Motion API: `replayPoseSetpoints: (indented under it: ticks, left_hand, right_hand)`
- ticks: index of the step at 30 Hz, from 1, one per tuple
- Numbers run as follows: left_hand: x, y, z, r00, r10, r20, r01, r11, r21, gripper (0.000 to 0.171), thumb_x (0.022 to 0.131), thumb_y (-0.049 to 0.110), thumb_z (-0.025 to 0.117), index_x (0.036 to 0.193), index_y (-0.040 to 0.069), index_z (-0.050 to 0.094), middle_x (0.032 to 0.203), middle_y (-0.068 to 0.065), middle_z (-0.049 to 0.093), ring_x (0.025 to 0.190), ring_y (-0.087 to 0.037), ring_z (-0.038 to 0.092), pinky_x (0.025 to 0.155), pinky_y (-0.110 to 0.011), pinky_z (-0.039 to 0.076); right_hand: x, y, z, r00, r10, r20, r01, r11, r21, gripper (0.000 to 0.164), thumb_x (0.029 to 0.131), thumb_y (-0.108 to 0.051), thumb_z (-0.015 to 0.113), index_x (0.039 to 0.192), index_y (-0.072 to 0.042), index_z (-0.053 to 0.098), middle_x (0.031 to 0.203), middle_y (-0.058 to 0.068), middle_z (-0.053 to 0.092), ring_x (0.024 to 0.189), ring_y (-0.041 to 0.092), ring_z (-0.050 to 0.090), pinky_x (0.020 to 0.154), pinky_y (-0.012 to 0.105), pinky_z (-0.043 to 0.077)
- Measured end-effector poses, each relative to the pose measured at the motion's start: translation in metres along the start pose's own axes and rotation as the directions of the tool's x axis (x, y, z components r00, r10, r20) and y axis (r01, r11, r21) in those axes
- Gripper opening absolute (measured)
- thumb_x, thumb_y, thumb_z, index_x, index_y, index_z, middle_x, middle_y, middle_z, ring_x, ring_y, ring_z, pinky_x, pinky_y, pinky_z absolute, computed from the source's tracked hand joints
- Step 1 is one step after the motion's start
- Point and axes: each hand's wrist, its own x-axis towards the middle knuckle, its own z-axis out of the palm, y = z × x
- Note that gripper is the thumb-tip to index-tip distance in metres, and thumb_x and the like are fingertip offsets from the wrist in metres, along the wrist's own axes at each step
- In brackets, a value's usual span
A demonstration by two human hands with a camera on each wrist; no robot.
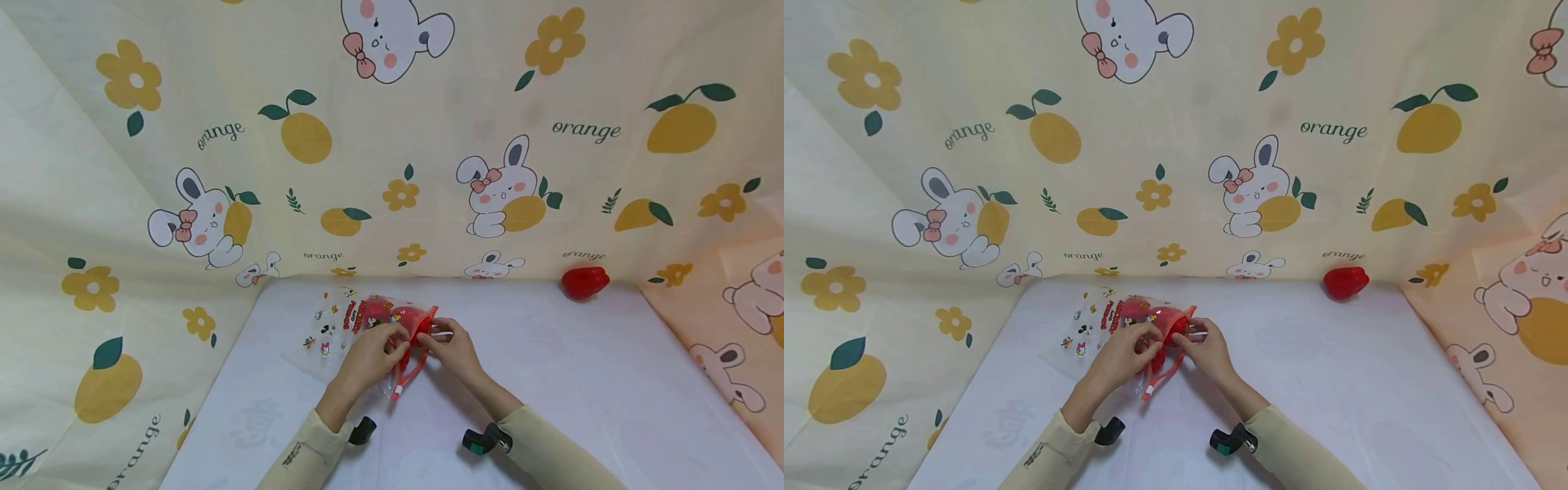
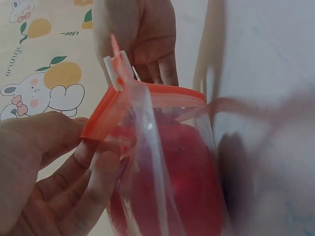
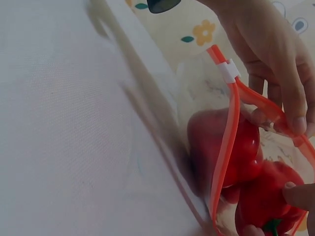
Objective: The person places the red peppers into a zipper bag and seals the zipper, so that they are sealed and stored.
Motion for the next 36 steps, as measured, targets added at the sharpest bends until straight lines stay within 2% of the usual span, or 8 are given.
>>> replayPoseSetpoints:
  ticks: [4,7,11,15,26,29,33,36]
  left_hand:
    - [0.0,0.0,0.0,1.0,-0.008,0.003,0.008,1.0,-0.006,0.012,0.099,0.019,0.079,0.11,0.019,0.074,0.095,0.008,0.07,0.077,-0.005,0.061,0.071,-0.021,0.054]
    - [0.0,0.0,0.0,1.0,-0.013,0.004,0.013,1.0,-0.008,0.012,0.1,0.018,0.079,0.11,0.019,0.074,0.095,0.008,0.069,0.078,-0.006,0.061,0.07,-0.021,0.054]
    - [-0.001,0.001,-0.001,1.0,-0.024,0.005,0.024,1.0,-0.009,0.012,0.1,0.019,0.079,0.11,0.019,0.074,0.095,0.008,0.069,0.078,-0.006,0.061,0.07,-0.021,0.054]
    - [-0.001,0.001,-0.001,1.0,-0.028,0.003,0.028,1.0,-0.008,0.012,0.1,0.019,0.079,0.11,0.019,0.074,0.097,0.008,0.07,0.079,-0.007,0.061,0.071,-0.021,0.054]
    - [0.0,0.0,-0.001,0.999,-0.035,-0.002,0.035,0.999,0.004,0.013,0.099,0.019,0.08,0.111,0.019,0.074,0.094,0.009,0.069,0.078,-0.007,0.061,0.071,-0.022,0.054]
    - [0.0,-0.001,-0.001,0.999,-0.039,0.001,0.039,0.999,-0.001,0.013,0.099,0.02,0.08,0.111,0.019,0.074,0.092,0.01,0.068,0.078,-0.007,0.06,0.071,-0.022,0.054]
    - [0.0,-0.001,-0.002,0.999,-0.039,0.008,0.039,0.999,-0.004,0.013,0.099,0.02,0.08,0.111,0.019,0.074,0.092,0.01,0.067,0.078,-0.006,0.06,0.071,-0.022,0.053]
    - [0.0,0.0,-0.002,0.999,-0.041,0.01,0.041,0.999,0.003,0.013,0.099,0.02,0.08,0.11,0.019,0.073,0.092,0.01,0.067,0.079,-0.006,0.06,0.071,-0.022,0.053]
  right_hand:
    - [0.002,0.003,0.002,1.0,0.008,-0.014,-0.008,1.0,-0.019,0.05,0.095,-0.019,0.084,0.136,0.003,0.064,0.123,0.022,0.068,0.111,0.038,0.074,0.087,0.038,0.064]
    - [0.002,0.004,0.002,1.0,0.0,-0.015,0.0,1.0,0.0,0.046,0.095,-0.016,0.084,0.132,0.003,0.067,0.12,0.02,0.07,0.11,0.037,0.075,0.085,0.032,0.063]
    - [0.001,0.005,0.003,1.0,-0.024,-0.007,0.024,0.998,0.052,0.04,0.095,-0.009,0.084,0.129,0.005,0.069,0.12,0.022,0.073,0.108,0.036,0.075,0.079,0.023,0.061]
    - [0.001,0.004,0.005,0.999,-0.038,-0.007,0.038,0.997,0.068,0.038,0.095,-0.006,0.083,0.128,0.006,0.07,0.119,0.025,0.073,0.106,0.036,0.076,0.078,0.021,0.059]
    - [0.015,0.004,0.012,1.0,0.0,-0.019,0.0,1.0,0.028,0.028,0.096,-0.004,0.08,0.121,0.005,0.069,0.109,0.019,0.069,0.095,0.028,0.076,0.069,0.021,0.055]
    - [0.017,0.003,0.01,1.0,0.003,-0.014,-0.003,0.999,0.034,0.027,0.096,-0.003,0.079,0.119,0.004,0.069,0.107,0.019,0.07,0.092,0.027,0.076,0.069,0.025,0.058]
    - [0.016,0.003,0.002,1.0,-0.004,-0.001,0.004,0.999,0.036,0.027,0.097,-0.003,0.078,0.121,0.004,0.069,0.108,0.02,0.07,0.093,0.03,0.078,0.075,0.037,0.064]
    - [0.016,0.003,-0.005,1.0,-0.013,-0.005,0.013,1.0,0.02,0.028,0.097,-0.003,0.079,0.122,0.004,0.07,0.106,0.02,0.071,0.092,0.03,0.078,0.078,0.037,0.064]
